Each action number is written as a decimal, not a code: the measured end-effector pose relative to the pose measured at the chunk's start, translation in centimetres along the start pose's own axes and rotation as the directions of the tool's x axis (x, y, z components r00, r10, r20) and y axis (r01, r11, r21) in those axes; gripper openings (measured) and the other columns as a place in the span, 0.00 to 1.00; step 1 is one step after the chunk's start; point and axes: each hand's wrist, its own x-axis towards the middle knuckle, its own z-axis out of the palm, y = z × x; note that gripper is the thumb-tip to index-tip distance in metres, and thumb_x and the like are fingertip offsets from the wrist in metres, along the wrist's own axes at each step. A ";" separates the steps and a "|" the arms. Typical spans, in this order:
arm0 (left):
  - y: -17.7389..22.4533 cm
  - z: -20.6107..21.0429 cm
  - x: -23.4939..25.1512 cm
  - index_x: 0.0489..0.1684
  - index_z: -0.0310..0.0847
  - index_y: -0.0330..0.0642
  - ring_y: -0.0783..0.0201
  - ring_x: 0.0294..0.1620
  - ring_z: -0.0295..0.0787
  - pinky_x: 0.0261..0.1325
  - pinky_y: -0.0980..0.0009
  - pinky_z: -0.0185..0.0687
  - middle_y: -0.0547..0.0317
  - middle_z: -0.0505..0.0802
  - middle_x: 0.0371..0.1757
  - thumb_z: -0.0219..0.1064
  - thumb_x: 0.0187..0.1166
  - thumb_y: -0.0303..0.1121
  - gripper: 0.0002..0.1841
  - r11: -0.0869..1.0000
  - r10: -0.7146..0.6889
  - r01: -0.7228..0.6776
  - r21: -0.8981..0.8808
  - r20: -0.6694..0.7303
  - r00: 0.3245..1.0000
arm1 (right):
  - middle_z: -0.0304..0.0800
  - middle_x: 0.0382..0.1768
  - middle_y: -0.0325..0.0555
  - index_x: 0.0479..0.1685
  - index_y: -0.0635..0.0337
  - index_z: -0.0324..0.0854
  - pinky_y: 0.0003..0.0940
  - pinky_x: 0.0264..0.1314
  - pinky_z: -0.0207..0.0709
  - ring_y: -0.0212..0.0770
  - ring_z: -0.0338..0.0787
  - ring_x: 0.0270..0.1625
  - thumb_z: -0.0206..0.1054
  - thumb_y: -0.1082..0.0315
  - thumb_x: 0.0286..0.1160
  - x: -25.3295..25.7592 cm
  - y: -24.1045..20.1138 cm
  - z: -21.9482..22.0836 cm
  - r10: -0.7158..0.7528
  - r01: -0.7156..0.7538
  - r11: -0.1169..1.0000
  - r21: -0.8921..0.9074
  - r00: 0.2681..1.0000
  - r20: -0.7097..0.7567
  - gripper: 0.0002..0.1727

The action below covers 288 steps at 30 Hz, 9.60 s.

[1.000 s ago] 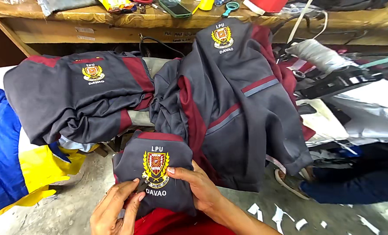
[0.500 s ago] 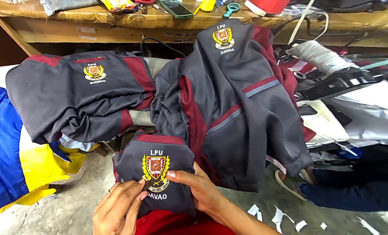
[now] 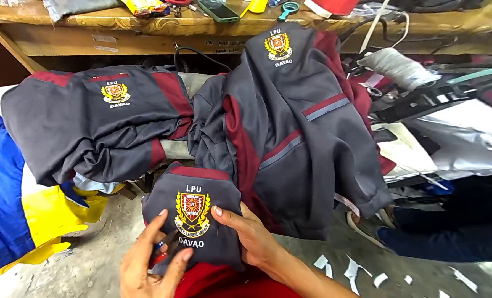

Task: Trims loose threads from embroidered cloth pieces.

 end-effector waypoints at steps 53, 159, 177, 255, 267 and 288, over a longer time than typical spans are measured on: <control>2.4 -2.1 1.6 0.58 0.86 0.38 0.77 0.47 0.86 0.50 0.82 0.84 0.59 0.91 0.47 0.73 0.80 0.38 0.16 0.982 0.014 -0.024 0.189 0.055 0.998 | 0.94 0.50 0.39 0.61 0.62 0.78 0.32 0.65 0.87 0.32 0.93 0.55 0.71 0.81 0.70 1.6 -0.4 -1.4 -0.123 0.140 0.984 -0.107 0.981 0.151 0.20; 1.9 1.9 -1.3 0.54 0.87 0.40 0.78 0.28 0.88 0.32 0.82 0.88 0.67 0.93 0.39 0.73 0.79 0.31 0.11 0.969 -0.170 0.147 -0.201 -0.103 0.980 | 0.94 0.52 0.42 0.65 0.65 0.73 0.32 0.66 0.87 0.34 0.94 0.56 0.74 0.84 0.65 0.2 2.3 0.4 -0.227 0.231 0.964 -0.135 0.973 0.043 0.27; 2.1 1.2 -1.2 0.59 0.85 0.38 0.76 0.36 0.90 0.41 0.79 0.90 0.65 0.94 0.42 0.70 0.81 0.31 0.13 0.972 -0.177 0.160 -0.171 -0.090 0.980 | 0.95 0.50 0.42 0.63 0.65 0.75 0.32 0.63 0.89 0.34 0.95 0.53 0.72 0.86 0.64 0.0 2.6 0.7 -0.155 0.151 0.983 -0.100 0.987 -0.032 0.25; 2.6 1.8 -1.8 0.50 0.88 0.25 0.78 0.31 0.89 0.38 0.83 0.88 0.54 0.94 0.37 0.73 0.78 0.30 0.13 0.986 -0.097 0.111 0.121 -0.113 0.989 | 0.94 0.51 0.40 0.66 0.68 0.72 0.28 0.64 0.88 0.30 0.94 0.55 0.72 0.84 0.67 0.0 3.4 1.1 -0.332 0.322 0.915 -0.244 0.943 0.001 0.26; 2.9 2.6 -1.7 0.57 0.81 0.28 0.77 0.27 0.88 0.30 0.81 0.89 0.60 0.93 0.37 0.72 0.79 0.29 0.15 0.983 -0.179 0.172 -0.058 -0.159 0.971 | 0.94 0.50 0.42 0.65 0.68 0.73 0.29 0.63 0.89 0.32 0.94 0.54 0.73 0.83 0.67 0.1 3.8 1.5 -0.327 0.312 0.927 -0.210 0.944 -0.041 0.25; 3.0 2.8 -2.2 0.54 0.82 0.27 0.77 0.27 0.87 0.31 0.81 0.88 0.58 0.91 0.35 0.73 0.79 0.31 0.15 0.985 -0.167 0.173 0.017 -0.193 0.967 | 0.94 0.51 0.41 0.65 0.68 0.73 0.28 0.63 0.89 0.31 0.94 0.54 0.74 0.83 0.66 0.2 4.2 2.1 -0.393 0.375 0.896 -0.239 0.919 -0.034 0.26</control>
